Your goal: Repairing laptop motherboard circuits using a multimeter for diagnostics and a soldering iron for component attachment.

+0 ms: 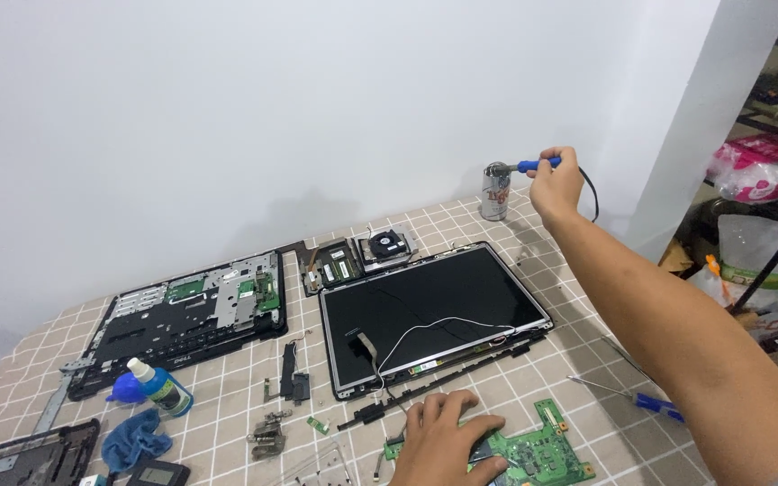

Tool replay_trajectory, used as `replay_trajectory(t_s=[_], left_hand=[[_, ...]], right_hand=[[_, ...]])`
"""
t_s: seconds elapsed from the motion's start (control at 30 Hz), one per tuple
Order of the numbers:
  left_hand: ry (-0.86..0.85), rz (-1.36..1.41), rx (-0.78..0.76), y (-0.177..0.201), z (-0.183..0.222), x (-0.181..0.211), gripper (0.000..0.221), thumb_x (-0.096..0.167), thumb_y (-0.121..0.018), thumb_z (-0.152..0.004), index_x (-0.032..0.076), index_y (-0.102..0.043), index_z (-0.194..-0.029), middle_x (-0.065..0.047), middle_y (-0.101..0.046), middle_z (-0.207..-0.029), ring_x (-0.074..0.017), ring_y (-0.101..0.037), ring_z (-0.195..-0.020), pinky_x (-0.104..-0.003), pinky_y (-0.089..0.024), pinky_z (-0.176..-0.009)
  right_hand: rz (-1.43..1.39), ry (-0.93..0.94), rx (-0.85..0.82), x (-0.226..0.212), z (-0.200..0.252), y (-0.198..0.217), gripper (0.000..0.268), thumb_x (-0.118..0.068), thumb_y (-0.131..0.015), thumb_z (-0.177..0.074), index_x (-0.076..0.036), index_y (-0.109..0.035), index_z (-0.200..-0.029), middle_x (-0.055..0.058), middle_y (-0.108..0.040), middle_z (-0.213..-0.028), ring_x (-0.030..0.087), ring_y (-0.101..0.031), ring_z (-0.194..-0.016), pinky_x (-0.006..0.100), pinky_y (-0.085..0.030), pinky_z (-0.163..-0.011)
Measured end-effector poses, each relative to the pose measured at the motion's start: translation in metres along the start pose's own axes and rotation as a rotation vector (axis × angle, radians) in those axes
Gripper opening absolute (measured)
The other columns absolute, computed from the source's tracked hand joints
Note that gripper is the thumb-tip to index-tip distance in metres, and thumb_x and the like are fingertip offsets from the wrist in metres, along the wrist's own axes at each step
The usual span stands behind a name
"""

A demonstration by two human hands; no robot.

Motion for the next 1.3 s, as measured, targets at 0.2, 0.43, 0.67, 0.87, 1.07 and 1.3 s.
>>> replay_trajectory(t_s=[0.2,0.43,0.67,0.87,1.07,1.3], left_hand=[[-0.024,-0.017,0.042,-0.003,-0.003,-0.003,0.047,0.048,-0.052,-0.089,0.032,-0.048,-0.133,0.0,-0.03,-0.137,-0.028,-0.021,-0.126,-0.051,-0.015,-0.105],[-0.047,0.0,0.056,-0.007,-0.005,-0.005,0.048,0.048,-0.053,-0.088,0.031,-0.049,-0.133,-0.001,-0.03,-0.138,-0.028,-0.02,-0.126,-0.053,-0.014,-0.104],[-0.045,-0.003,0.063,-0.004,-0.004,-0.004,0.047,0.047,-0.054,-0.088,0.031,-0.05,-0.133,-0.001,-0.031,-0.137,-0.0278,-0.022,-0.125,-0.051,-0.016,-0.103],[-0.02,0.014,0.036,-0.004,-0.002,-0.003,0.046,0.047,-0.053,-0.089,0.031,-0.049,-0.132,-0.001,-0.029,-0.139,-0.028,-0.02,-0.127,-0.052,-0.014,-0.105],[-0.079,0.02,0.111,-0.002,0.0,-0.001,0.045,0.044,-0.055,-0.089,0.027,-0.052,-0.132,-0.002,-0.033,-0.135,-0.0277,-0.023,-0.125,-0.053,-0.014,-0.102],[-0.079,0.025,0.115,-0.001,0.001,0.0,0.045,0.044,-0.054,-0.089,0.028,-0.052,-0.132,-0.002,-0.033,-0.136,-0.028,-0.023,-0.125,-0.051,-0.014,-0.103]], right_hand=[[-0.207,-0.208,0.136,0.02,0.01,0.008,0.014,-0.013,-0.038,-0.093,-0.019,-0.049,-0.101,0.004,-0.066,-0.091,0.006,-0.07,-0.074,0.023,-0.045,-0.056],[-0.328,-0.203,0.215,0.028,0.017,0.014,0.011,-0.012,-0.041,-0.093,-0.019,-0.047,-0.098,0.001,-0.063,-0.1,0.005,-0.071,-0.069,0.017,-0.05,-0.067],[-0.211,0.04,0.101,0.011,0.014,0.009,0.012,-0.01,-0.036,-0.096,-0.016,-0.044,-0.101,0.003,-0.064,-0.105,0.008,-0.069,-0.076,0.022,-0.05,-0.073],[-0.188,0.119,0.054,-0.01,0.017,0.005,0.011,-0.01,-0.035,-0.096,-0.015,-0.043,-0.101,0.005,-0.063,-0.107,0.01,-0.069,-0.078,0.025,-0.051,-0.081],[-0.232,-0.017,0.097,0.016,0.014,0.006,0.011,-0.011,-0.035,-0.096,-0.016,-0.042,-0.102,0.003,-0.063,-0.104,0.007,-0.07,-0.074,0.021,-0.049,-0.067],[-0.265,-0.083,0.105,0.006,0.033,0.015,0.008,-0.013,-0.038,-0.098,-0.017,-0.042,-0.104,0.004,-0.065,-0.103,0.007,-0.069,-0.069,0.018,-0.05,-0.066]])
Point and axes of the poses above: each hand's wrist, its own z-axis away from the middle knuckle, its own y-axis out of the back of the hand, x = y × z, the point moved 7 cm from there along -z, towards the middle knuckle
